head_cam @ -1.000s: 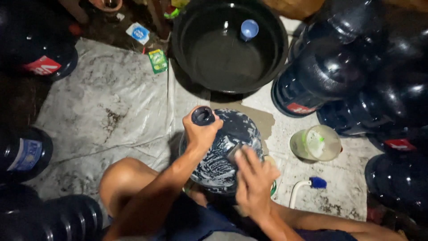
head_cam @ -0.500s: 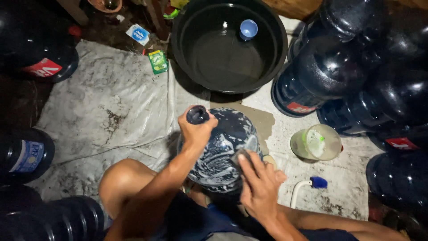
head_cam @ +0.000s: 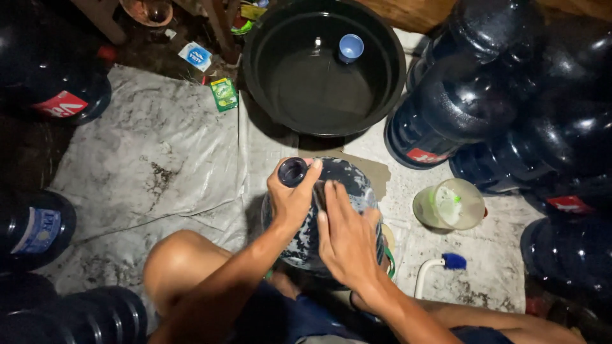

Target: The person scrubs the exterior of a large plastic carboy with a soapy sponge and their hands, rotating the bottle to reach different sides.

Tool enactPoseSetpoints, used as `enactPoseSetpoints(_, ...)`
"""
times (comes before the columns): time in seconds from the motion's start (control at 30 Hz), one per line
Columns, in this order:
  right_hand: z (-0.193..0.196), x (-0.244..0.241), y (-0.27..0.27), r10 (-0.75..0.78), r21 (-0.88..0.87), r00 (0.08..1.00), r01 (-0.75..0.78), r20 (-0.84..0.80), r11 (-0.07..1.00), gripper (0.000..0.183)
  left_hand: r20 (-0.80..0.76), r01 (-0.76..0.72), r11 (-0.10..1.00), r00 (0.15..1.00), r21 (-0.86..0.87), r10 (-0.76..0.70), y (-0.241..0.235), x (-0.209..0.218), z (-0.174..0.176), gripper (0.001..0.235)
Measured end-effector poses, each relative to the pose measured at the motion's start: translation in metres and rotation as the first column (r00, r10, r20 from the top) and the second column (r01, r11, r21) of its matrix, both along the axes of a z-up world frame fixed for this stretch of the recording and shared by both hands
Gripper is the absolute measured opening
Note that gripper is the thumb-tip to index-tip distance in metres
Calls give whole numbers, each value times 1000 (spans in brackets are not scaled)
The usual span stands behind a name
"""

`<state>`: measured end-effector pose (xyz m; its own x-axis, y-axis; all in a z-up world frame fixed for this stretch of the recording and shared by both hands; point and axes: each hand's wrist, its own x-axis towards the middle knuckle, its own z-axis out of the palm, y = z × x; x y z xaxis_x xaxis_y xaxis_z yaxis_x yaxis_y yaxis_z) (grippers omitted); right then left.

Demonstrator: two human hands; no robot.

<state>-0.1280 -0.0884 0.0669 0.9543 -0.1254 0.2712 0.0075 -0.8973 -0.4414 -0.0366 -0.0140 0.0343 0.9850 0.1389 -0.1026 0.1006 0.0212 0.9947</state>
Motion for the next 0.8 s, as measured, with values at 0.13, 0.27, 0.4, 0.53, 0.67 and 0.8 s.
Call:
enactPoseSetpoints(0.13, -5, 8, -8, 15, -68, 999, -18, -42, 998, 47, 38, 46, 997, 998, -68, -44, 0, 5, -19, 23)
enactPoseSetpoints(0.27, -2, 18, -10, 77, -11, 997, -77, 9, 997, 47, 49, 32, 991, 998, -133, -26, 3, 15, -28, 25)
enactPoseSetpoints(0.4, 8, -10, -15, 183, -383, 973, -224, -141, 896, 63, -160, -44, 985, 987, -170, 17, 13, 20, -12, 16)
enactPoseSetpoints(0.53, 3, 7, -40, 17, -364, 962, -120, -272, 924, 60, -67, -4, 988, 998, -156, -7, 4, 13, -22, 18)
enactPoseSetpoints(0.67, 1, 12, -39, 55, -293, 991, -89, -122, 952, 51, -28, 34, 990, 999, -139, -38, 1, 11, -14, 14)
enactPoseSetpoints(0.8, 7, -23, -36, 172, -159, 970, -200, -171, 967, 50, -144, -92, 993, 984, 77, 102, 7, 11, -2, 17)
